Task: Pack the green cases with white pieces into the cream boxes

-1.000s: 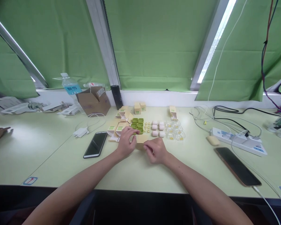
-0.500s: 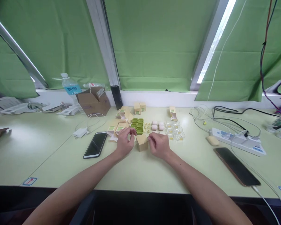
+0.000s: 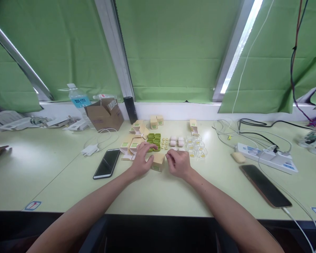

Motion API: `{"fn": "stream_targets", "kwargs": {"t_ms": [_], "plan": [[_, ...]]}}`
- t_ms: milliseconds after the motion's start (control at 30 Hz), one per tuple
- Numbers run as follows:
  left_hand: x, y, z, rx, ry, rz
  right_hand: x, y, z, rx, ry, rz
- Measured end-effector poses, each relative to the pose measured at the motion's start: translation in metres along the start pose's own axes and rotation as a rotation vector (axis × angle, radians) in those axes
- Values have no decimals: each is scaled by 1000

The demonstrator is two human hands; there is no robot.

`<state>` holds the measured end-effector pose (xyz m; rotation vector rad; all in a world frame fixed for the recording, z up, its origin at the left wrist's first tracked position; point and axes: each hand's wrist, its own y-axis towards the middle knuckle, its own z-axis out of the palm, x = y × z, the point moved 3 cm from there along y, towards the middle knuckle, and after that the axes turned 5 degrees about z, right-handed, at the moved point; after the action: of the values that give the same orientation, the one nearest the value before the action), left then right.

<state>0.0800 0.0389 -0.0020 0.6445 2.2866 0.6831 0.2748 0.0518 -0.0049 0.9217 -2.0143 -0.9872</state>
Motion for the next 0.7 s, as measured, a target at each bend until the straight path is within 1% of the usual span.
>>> {"fn": "stream_targets", "kwargs": {"t_ms": [67, 133, 200, 267, 367, 467, 533, 600, 700], "plan": [[-3, 3, -1, 181, -28, 64, 7, 0, -1, -19, 26, -50], [-6, 7, -4, 334, -2, 118, 16, 0, -2, -35, 45, -125], [-9, 10, -7, 430, 67, 136, 26, -1, -2, -36, 47, -205], [-13, 13, -9, 481, 130, 137, 33, -4, -1, -20, 34, -283], [-19, 19, -11, 521, 181, 141, 40, -9, 2, 28, -6, -385], [-19, 38, -14, 496, 206, 138, 44, -13, 4, 74, -41, -453], [-11, 63, -16, 443, 227, 107, 46, -14, 5, 81, -45, -474], [1, 96, -13, 389, 263, 95, 47, -14, 6, 76, -40, -487], [24, 148, 3, 368, 387, 65, 50, -13, 7, 80, -31, -496]]}}
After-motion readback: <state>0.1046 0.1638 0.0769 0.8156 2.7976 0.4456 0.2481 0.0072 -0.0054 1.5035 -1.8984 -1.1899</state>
